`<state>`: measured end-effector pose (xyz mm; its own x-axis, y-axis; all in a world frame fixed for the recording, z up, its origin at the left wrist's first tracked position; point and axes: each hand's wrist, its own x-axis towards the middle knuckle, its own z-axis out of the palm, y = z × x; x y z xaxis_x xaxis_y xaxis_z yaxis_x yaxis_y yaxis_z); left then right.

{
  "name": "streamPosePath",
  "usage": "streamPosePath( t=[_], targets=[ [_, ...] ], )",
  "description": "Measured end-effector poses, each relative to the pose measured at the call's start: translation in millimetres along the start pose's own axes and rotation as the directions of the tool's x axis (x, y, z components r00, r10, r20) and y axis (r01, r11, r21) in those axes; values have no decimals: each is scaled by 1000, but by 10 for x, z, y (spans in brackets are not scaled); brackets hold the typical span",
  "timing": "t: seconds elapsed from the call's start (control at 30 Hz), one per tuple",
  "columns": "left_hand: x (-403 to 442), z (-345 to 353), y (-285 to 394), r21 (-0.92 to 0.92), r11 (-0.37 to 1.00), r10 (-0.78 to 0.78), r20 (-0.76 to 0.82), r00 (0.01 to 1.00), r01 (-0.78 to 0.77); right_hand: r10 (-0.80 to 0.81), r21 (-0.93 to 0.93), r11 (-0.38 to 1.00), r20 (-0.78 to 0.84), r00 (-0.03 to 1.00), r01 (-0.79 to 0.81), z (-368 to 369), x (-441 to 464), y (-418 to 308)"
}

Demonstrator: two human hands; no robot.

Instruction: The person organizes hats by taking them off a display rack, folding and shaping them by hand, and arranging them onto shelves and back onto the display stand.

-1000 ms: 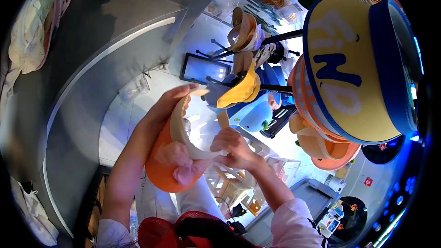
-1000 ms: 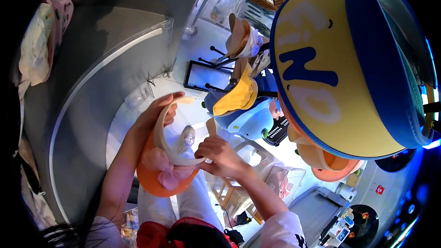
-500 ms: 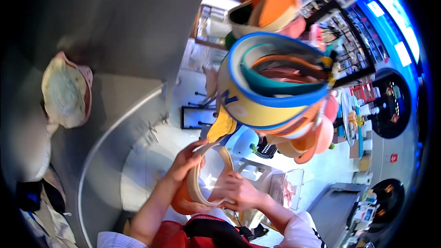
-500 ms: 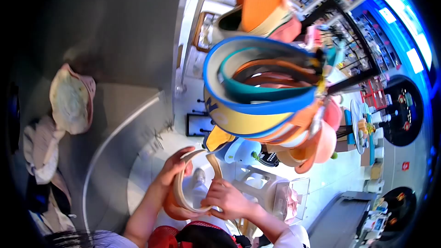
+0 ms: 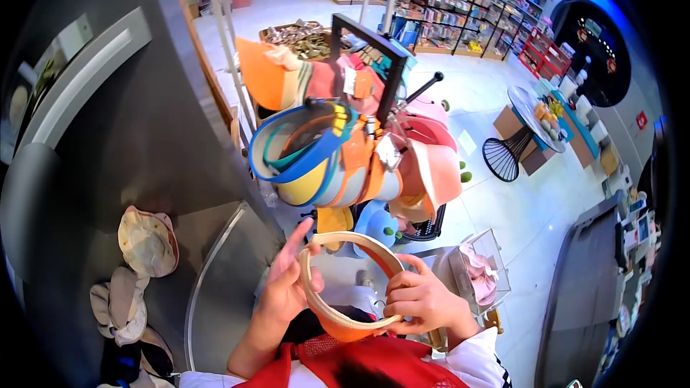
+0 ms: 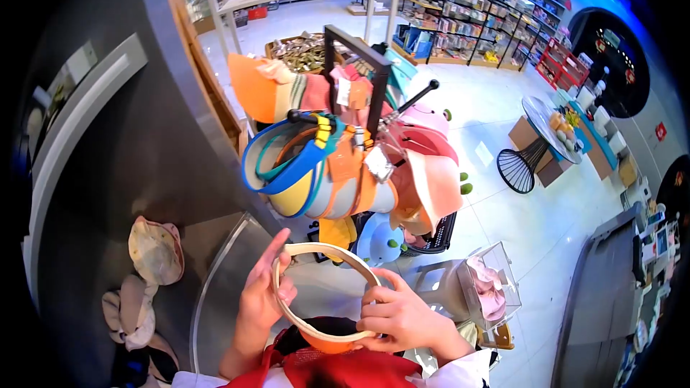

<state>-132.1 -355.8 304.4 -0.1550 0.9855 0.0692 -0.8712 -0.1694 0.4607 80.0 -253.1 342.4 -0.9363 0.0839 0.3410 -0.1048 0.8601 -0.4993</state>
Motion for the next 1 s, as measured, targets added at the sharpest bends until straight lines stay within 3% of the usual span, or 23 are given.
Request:
streamPosePath(
  t=[0.03,0.07,0.1,0.17,0.2,0.27,0.3,0.33,0.37,0.4,0.43,0.47,0.53,0.57,0.6,0.67,0.73,0.77,0.8,0.87,0.93,1.0],
  targets=[
    [64,7,-81,-27,999,-29,1,1000,29,4,-14,1000,8,1000,-4,-62,-65,56],
    [144,34,-157,-53,997,-55,3,998,55,51,-84,995,-120,991,-62,-127,-128,126],
    [238,184,-244,-36,999,10,-88,996,-13,88,-145,981,-247,965,-126,-199,-189,210],
    [502,172,-406,-105,984,154,109,982,-143,123,-182,957,-457,881,-228,-293,-318,457],
    [626,187,-491,-151,965,241,192,951,-214,177,-80,964,-521,835,-254,-299,-376,625],
    [881,335,-608,-138,962,254,134,958,-236,380,308,921,-576,723,-239,-326,-429,886],
    [995,375,-683,-117,967,241,149,959,-225,409,446,877,-495,766,-181,-373,-475,1031],
    [1123,424,-728,-95,972,230,171,958,-216,391,412,891,-481,785,-191,-465,-551,1181],
    [1217,559,-730,31,983,176,78,981,-179,391,395,895,-480,785,-205,-644,-588,1314],
    [1293,647,-720,118,989,78,69,995,-86,394,378,899,-476,786,-222,-823,-590,1405],
    [1356,751,-675,234,972,-32,63,997,17,396,528,841,-451,800,-119,-966,-545,1499],
    [1408,847,-616,342,932,-143,41,989,120,399,604,783,-301,866,-150,-1116,-545,1595],
    [1519,970,-494,532,833,-166,-27,986,154,191,702,691,48,980,-169,-1340,-207,1654],
    [1569,1016,-414,618,764,-178,-71,981,183,112,622,756,184,976,-204,-1374,-54,1683],
    [1623,1057,-315,673,726,-135,-61,989,141,67,665,716,240,968,-215,-1323,91,1687],
    [1686,1061,-112,743,662,-17,-111,994,94,91,845,380,371,924,-377,-1087,248,1795],
    [1643,1001,147,743,665,-50,-48,998,69,248,985,-13,171,954,-173,-879,466,1770],
    [1608,1003,220,817,563,-79,-101,992,128,346,987,-155,103,933,-52,-821,602,1721],
    [1536,941,273,818,548,-145,-110,983,172,421,952,-305,107,901,30,-815,737,1634],
    [1426,875,356,784,559,-95,-261,960,269,536,858,-483,130,834,177,-590,918,1651],
    [1414,894,629,852,400,33,-383,923,339,604,885,-433,142,784,173,-439,1039,1476],
    [1497,1063,930,919,156,230,-390,892,362,513,963,-260,72,856,74,18,972,1467]
  ],
)
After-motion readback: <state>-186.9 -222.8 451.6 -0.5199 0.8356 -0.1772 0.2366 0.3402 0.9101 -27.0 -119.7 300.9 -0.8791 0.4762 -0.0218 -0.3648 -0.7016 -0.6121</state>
